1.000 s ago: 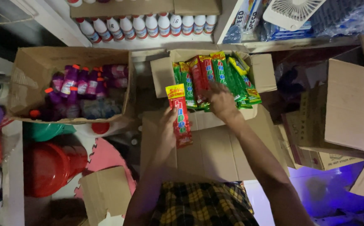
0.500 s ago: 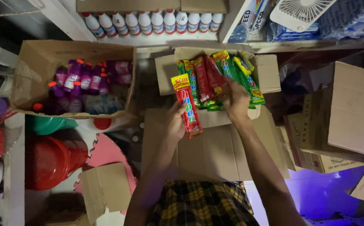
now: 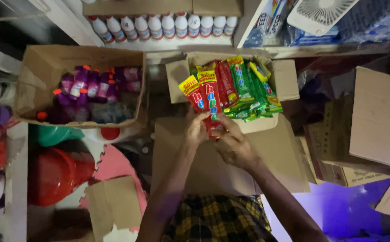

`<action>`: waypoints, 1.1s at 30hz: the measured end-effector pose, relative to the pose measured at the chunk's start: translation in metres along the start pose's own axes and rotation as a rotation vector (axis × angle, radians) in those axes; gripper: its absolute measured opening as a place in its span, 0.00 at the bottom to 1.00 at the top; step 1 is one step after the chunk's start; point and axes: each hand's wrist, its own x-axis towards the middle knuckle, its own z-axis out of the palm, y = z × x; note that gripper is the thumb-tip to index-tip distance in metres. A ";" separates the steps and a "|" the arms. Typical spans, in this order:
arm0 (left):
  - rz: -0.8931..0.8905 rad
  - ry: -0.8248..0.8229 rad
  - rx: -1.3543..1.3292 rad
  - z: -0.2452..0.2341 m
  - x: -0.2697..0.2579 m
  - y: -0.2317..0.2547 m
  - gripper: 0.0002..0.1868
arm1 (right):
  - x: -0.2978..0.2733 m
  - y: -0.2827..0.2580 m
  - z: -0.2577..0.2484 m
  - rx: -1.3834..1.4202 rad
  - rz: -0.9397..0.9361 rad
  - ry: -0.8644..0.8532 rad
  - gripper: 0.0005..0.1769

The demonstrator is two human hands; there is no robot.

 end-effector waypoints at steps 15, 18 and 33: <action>0.233 -0.143 0.169 0.077 0.015 0.042 0.35 | 0.036 0.046 0.010 0.397 0.409 0.294 0.35; 0.245 -0.181 0.248 0.090 0.014 0.052 0.33 | 0.048 0.039 0.003 0.482 0.443 0.362 0.33; 0.374 -0.129 0.203 0.132 0.050 0.051 0.31 | 0.136 0.031 -0.038 0.308 0.183 0.573 0.19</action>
